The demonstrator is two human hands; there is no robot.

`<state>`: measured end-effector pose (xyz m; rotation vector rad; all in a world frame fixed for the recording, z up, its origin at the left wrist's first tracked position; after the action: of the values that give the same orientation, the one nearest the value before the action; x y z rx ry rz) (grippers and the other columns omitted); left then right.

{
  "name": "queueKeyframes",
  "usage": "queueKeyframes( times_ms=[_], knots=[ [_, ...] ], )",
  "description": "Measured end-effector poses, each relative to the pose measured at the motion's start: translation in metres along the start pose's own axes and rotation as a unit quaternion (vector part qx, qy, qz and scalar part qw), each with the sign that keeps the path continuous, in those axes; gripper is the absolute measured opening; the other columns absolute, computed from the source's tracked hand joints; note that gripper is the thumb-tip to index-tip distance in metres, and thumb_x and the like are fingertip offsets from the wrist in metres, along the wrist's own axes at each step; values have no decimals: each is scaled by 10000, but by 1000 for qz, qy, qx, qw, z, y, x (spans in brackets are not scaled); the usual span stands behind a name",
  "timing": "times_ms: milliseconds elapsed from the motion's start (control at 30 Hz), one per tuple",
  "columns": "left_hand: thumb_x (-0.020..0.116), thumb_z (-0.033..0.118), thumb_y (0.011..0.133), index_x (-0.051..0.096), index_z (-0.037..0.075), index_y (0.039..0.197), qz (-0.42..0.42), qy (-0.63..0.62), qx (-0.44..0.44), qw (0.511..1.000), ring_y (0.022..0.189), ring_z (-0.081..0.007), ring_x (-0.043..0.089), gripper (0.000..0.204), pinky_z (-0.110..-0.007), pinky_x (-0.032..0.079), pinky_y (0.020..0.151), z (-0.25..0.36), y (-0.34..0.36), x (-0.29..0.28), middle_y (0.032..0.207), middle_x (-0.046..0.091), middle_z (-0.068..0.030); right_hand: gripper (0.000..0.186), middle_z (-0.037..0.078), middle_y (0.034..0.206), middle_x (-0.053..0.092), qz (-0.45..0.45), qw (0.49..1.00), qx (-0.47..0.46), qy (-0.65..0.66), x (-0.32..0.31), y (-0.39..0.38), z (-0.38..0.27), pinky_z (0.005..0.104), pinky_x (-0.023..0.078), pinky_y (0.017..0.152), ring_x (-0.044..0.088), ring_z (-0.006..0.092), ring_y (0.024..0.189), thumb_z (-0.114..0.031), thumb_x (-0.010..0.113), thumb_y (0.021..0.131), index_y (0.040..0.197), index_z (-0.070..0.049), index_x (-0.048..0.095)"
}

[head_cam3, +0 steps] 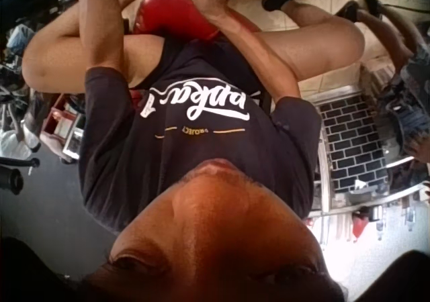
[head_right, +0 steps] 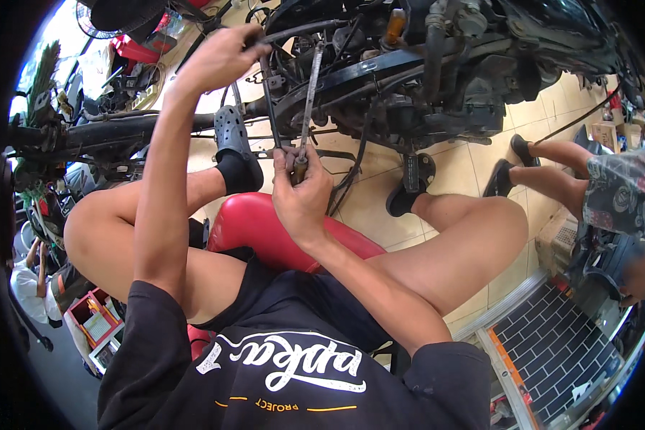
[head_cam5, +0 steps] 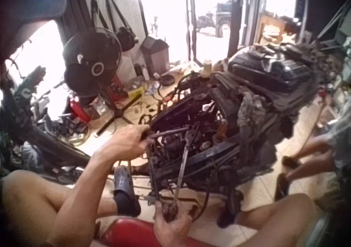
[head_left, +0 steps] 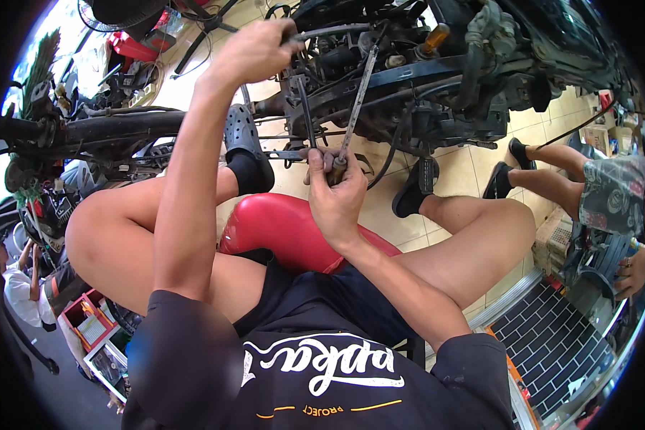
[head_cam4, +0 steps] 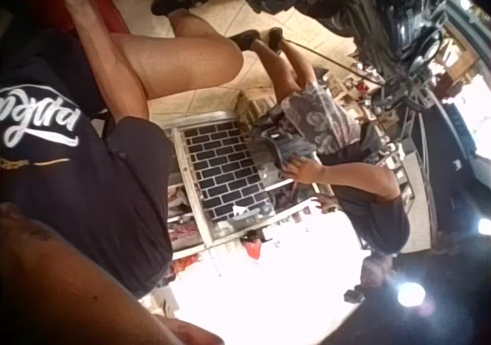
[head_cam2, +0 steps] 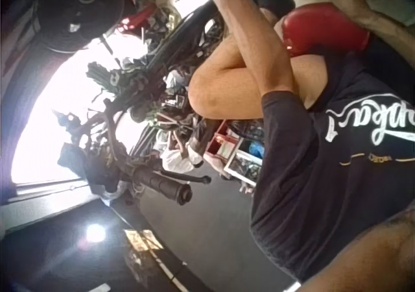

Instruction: Repairing components of a motorcycle using hand tools like screwdrivers and wrenches.

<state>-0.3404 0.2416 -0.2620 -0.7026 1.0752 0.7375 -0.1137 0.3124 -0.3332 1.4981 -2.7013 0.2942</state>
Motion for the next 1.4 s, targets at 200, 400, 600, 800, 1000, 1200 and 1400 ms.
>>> queueKeyframes(
  times_ms=[200, 400, 600, 800, 1000, 1200, 1400],
  knots=[
    [594, 179, 955, 626, -34, 1026, 147, -52, -59, 986, 736, -258, 620, 227, -355, 478, 701, 88, -50, -120, 834, 656, -221, 216, 38, 731, 667, -4, 1000, -26, -17, -7, 1, 0, 224, 401, 498, 515, 49, 549, -127, 638, 962, 818, -4, 535],
    [596, 368, 974, 613, -13, 1208, 410, 25, -53, 910, 850, -237, 641, 448, -346, 474, 793, -12, -112, -182, 954, 691, -168, 248, 50, 624, 553, -23, 998, -30, 55, 9, -5, -6, 309, 403, 537, 522, 112, 566, -117, 649, 936, 785, 32, 520],
    [548, 345, 990, 631, -7, 1102, 491, -104, -199, 842, 745, -140, 547, 379, -299, 431, 715, -33, -180, -134, 844, 643, -116, 178, 144, 674, 652, -102, 983, -90, -122, 0, 11, -24, 358, 449, 522, 632, 241, 555, -71, 658, 900, 811, 38, 549],
    [547, 257, 996, 583, -22, 944, 565, -198, -223, 769, 729, -208, 498, 286, -349, 416, 712, -74, -205, -70, 788, 567, -96, 140, 235, 728, 655, -153, 929, -148, -303, 14, 38, -35, 427, 489, 582, 656, 417, 707, -69, 671, 855, 863, 54, 604],
    [527, 214, 1010, 561, -27, 924, 552, -307, -286, 721, 733, -179, 502, 257, -330, 414, 710, -94, -196, -24, 792, 578, -68, 171, 249, 800, 677, -113, 913, -126, -370, 33, 74, -16, 479, 511, 681, 659, 435, 811, -111, 670, 852, 889, 49, 626],
    [509, 203, 1018, 552, -32, 984, 569, -327, -306, 690, 784, -184, 507, 241, -334, 417, 739, -99, -181, 0, 874, 580, -94, 159, 263, 765, 669, -42, 915, -118, -384, 54, 49, 7, 524, 510, 693, 659, 457, 761, -112, 667, 843, 917, 26, 639],
    [507, 185, 1020, 549, -60, 1011, 572, -398, -361, 619, 825, -199, 525, 249, -340, 435, 791, -129, -174, 47, 912, 590, -104, 180, 223, 736, 666, -17, 913, -115, -391, 49, 37, 30, 508, 488, 643, 651, 433, 746, -186, 684, 862, 891, -12, 647]
  ],
)
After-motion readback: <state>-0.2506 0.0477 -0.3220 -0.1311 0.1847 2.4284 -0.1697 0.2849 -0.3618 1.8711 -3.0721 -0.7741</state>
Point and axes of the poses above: each hand's wrist, its own y-axis towards the middle knuckle, its own x-axis out of the palm, z = x × y, the point moved 3 cm from there along y, towards the middle knuckle
